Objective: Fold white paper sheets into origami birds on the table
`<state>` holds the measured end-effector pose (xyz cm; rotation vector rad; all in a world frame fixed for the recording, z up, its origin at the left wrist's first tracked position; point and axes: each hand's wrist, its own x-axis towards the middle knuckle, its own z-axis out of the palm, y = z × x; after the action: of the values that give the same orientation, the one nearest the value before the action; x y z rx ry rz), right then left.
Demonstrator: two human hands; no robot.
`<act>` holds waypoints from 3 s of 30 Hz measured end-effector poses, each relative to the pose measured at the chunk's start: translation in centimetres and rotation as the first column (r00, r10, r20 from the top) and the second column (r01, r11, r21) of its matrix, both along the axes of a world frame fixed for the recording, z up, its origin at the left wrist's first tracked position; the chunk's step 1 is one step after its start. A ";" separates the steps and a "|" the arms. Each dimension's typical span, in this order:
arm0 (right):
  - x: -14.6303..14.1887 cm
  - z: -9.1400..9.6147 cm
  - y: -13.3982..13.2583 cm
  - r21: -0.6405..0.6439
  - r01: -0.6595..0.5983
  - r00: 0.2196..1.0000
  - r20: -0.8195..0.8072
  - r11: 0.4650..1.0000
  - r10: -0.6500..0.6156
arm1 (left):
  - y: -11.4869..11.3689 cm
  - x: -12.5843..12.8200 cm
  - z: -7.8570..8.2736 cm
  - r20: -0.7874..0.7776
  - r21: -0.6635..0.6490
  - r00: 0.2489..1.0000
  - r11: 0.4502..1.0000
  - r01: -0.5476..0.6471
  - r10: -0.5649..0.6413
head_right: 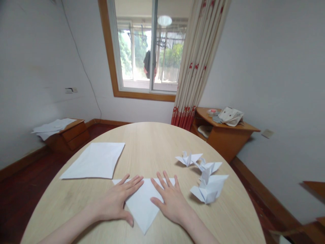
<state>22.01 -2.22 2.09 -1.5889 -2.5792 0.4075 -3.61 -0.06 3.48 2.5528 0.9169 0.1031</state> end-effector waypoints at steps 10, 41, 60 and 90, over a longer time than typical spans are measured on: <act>0.0 0.2 0.1 -0.040 -0.011 1.000 0.009 0.999 0.012 | 0.4 -0.4 0.0 0.054 -0.040 0.989 0.990 -0.133 0.135; 0.2 -0.5 0.5 0.625 0.199 0.939 -0.343 0.755 0.036 | 1.0 -1.2 -1.4 0.481 0.180 0.863 0.946 -0.269 0.154; -0.5 -1.2 0.4 0.327 -0.026 0.988 -0.138 0.945 0.075 | 0.7 -0.7 -0.6 0.574 0.444 0.805 0.768 -0.461 0.151; 0.0 -1.5 0.9 0.280 0.036 0.999 -0.046 0.959 -0.024 | 0.7 -1.1 -0.3 0.193 0.140 0.973 0.978 -0.158 0.129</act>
<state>21.98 -1.34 0.62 -1.4994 -2.4457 0.0659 -4.75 0.61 3.16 2.5597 1.0567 0.4611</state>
